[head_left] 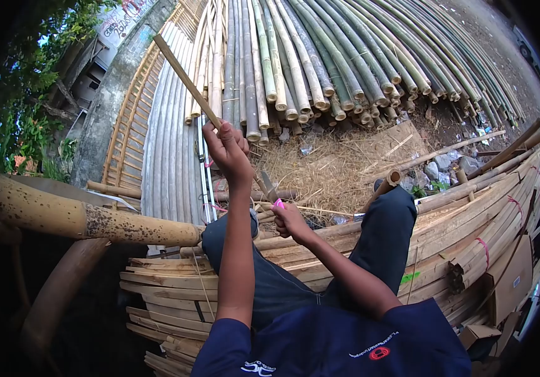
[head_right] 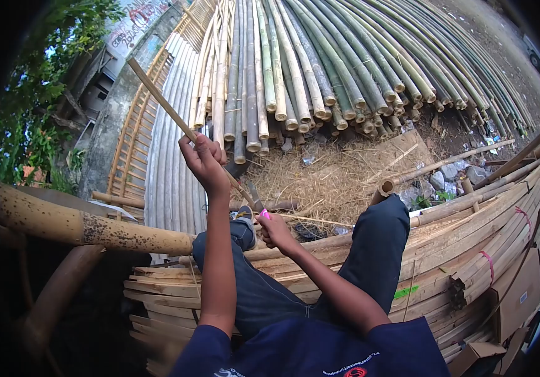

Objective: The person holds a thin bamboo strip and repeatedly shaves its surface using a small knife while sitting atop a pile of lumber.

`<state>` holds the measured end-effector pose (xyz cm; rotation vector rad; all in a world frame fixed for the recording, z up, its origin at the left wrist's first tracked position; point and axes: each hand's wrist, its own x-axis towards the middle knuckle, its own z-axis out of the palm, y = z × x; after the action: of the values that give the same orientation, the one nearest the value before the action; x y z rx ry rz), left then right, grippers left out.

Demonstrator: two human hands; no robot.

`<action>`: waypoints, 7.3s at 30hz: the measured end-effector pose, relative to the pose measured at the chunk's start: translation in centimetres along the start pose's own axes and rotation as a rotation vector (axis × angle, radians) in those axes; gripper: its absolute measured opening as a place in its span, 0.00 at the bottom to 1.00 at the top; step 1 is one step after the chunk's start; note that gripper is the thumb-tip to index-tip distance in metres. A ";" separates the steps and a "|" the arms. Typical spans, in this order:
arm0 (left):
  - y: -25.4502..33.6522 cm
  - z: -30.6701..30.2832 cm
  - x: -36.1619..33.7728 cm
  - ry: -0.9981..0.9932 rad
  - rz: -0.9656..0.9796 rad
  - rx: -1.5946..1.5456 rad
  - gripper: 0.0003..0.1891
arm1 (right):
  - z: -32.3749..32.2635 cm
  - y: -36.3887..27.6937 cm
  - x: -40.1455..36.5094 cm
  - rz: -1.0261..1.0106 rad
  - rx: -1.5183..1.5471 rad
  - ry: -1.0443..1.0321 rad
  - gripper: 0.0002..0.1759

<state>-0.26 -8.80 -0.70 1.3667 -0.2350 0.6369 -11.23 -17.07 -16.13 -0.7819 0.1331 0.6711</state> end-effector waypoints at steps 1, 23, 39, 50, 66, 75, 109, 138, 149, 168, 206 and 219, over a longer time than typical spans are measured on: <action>0.0 0.1 0.0 -0.006 0.001 0.002 0.09 | 0.2 -0.5 0.0 -0.014 -0.049 -0.004 0.15; 0.7 -1.9 -0.2 0.052 0.025 0.016 0.09 | -4.8 6.5 3.7 -0.109 -1.152 0.269 0.19; 0.3 -4.7 0.0 -0.053 -0.032 0.018 0.07 | -7.8 8.0 2.7 0.136 -1.536 0.213 0.18; -7.9 -8.8 -0.6 -0.337 -0.365 0.127 0.03 | -4.7 -10.3 -5.5 0.012 -1.640 0.251 0.20; -15.0 -10.0 -5.9 -0.678 -0.626 0.369 0.06 | -11.6 -14.4 4.4 -0.301 -1.771 0.379 0.20; -11.5 -6.4 -1.8 -0.516 -0.488 0.247 0.09 | -8.3 -11.8 4.9 0.009 -1.394 0.266 0.26; -10.7 -5.6 1.1 -0.239 -0.232 0.259 0.07 | -8.5 -6.1 7.0 -0.222 -1.395 0.161 0.17; -5.6 -7.1 -15.6 -0.927 -1.199 -0.023 0.23 | -7.1 -15.5 4.0 -0.670 -0.383 0.427 0.12; -0.1 -9.4 -24.5 -0.233 -1.284 -0.824 0.21 | -10.2 -6.6 6.2 -0.334 -0.710 0.449 0.12; 0.7 -5.5 -27.1 -0.254 -1.225 -1.380 0.19 | -7.7 -6.1 2.7 -0.534 -0.727 0.423 0.12; -5.1 -8.5 -31.8 0.059 -1.461 -0.920 0.15 | -13.5 8.6 0.5 0.295 -0.584 0.189 0.16; -5.2 -8.6 -32.4 0.120 -1.635 -0.923 0.06 | -8.9 2.5 -0.5 0.155 -1.439 0.154 0.22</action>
<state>-25.41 -10.20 -23.39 0.2881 0.6146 -0.7247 -12.02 -22.15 -23.85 -2.2213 -0.1942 0.8103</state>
